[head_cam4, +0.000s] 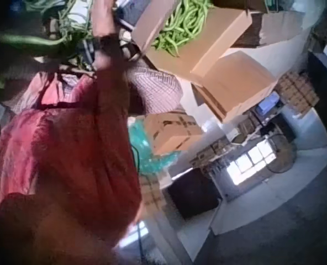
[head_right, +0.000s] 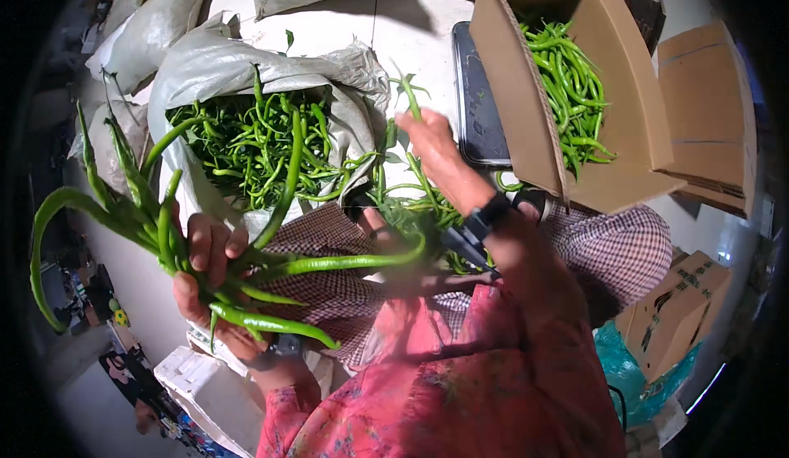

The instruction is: The person sorts green peppers by hand, picking them from a large sack and placing them into a cardboard box on a scale. They handle the peppers in bunches, occasionally pulling off leaves before dropping the peppers into the box.

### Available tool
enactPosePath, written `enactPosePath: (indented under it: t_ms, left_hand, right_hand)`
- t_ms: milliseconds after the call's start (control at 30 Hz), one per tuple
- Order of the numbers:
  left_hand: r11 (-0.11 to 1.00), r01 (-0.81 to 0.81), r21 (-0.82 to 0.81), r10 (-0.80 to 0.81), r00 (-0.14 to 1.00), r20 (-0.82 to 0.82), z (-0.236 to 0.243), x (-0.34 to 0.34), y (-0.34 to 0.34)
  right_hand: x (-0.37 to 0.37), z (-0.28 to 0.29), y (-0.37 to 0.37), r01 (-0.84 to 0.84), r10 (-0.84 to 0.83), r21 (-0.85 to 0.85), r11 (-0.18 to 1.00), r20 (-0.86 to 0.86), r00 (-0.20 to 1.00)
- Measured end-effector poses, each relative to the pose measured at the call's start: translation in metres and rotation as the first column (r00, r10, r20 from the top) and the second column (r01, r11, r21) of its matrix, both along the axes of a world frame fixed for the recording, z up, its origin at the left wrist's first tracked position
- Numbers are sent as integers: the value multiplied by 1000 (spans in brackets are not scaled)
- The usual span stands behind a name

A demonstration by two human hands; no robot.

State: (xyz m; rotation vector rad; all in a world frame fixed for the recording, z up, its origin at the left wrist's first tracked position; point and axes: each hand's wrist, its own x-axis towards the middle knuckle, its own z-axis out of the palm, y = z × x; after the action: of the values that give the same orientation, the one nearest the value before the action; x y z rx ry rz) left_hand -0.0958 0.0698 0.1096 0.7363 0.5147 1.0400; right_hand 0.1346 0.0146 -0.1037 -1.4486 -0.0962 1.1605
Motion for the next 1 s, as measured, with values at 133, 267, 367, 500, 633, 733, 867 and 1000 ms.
enactPosePath:
  t_ms: [133,267,367,500,633,733,867,1000]
  left_hand:
    - [990,-119,-73,106,981,-161,-4,-4,5]
    - [969,-204,-139,187,974,-125,-3,-9,10]
    - [977,-163,-136,153,985,-85,-5,-12,18]
    - [985,-109,-133,97,991,-96,-13,-16,28]
    - [981,-132,-139,114,985,-128,-13,-5,35]
    - [971,-180,-154,163,979,-120,-14,-2,32]
    - [972,-165,-169,140,979,-150,-10,-1,27]
    - [975,-183,-128,169,980,-109,-3,-2,17]
  right_hand:
    - [-26,-136,12,-107,197,-444,890,162,967]
    - [-64,-170,36,-97,270,-605,790,201,942]
    - [-70,-179,57,-83,339,-718,691,220,915]
    - [-64,-169,64,-142,397,-778,613,148,906]
    - [-69,-168,71,-228,511,-788,572,124,851]
    - [-72,-169,72,-237,551,-836,496,91,829]
    - [-44,-168,16,-294,363,-509,809,41,931]
    - [-21,-103,-6,-296,289,-152,943,-69,955]
